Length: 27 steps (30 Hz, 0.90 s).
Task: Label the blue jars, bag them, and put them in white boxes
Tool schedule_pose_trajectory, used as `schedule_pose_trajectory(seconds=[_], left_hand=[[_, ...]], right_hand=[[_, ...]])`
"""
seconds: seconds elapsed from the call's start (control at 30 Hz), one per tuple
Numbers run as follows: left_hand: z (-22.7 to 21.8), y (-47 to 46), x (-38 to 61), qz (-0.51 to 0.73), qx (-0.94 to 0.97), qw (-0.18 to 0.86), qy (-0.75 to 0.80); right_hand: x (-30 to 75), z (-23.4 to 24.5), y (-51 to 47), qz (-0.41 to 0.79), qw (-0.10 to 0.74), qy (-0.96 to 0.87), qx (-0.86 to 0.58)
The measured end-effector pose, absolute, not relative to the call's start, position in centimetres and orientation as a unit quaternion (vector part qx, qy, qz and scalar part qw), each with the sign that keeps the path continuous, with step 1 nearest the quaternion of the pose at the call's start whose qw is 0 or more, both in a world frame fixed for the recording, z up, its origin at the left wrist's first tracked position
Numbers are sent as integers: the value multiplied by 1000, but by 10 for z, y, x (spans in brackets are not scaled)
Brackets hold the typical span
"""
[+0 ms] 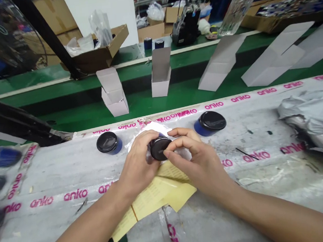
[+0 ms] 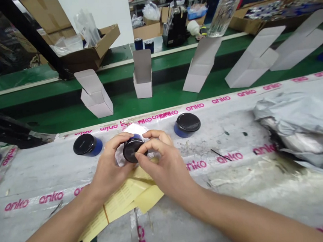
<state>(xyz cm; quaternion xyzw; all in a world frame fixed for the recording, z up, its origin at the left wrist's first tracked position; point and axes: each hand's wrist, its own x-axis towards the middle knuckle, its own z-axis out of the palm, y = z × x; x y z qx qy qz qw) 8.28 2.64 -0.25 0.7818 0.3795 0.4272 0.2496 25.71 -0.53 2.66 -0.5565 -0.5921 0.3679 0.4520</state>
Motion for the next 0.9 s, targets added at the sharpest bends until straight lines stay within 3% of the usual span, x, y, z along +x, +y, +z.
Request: schedule_pose_trajectory(seconds=[0.33, 0.57, 0.63, 0.8, 0.9], left_hand=[[1, 26, 82, 425, 788, 226, 384], [-1, 28, 82, 423, 734, 280, 452], [-1, 29, 81, 406, 724, 285, 479], [22, 25, 75, 382, 770, 166, 484], [54, 19, 66, 342, 817, 164, 434]], right_hand=[[253, 12, -1, 297, 496, -637, -510], [274, 27, 17, 443, 547, -511, -494], [287, 39, 15, 428, 502, -564, -497], [297, 57, -3, 368, 183, -802, -433], [286, 53, -10, 329, 135, -836, -418]])
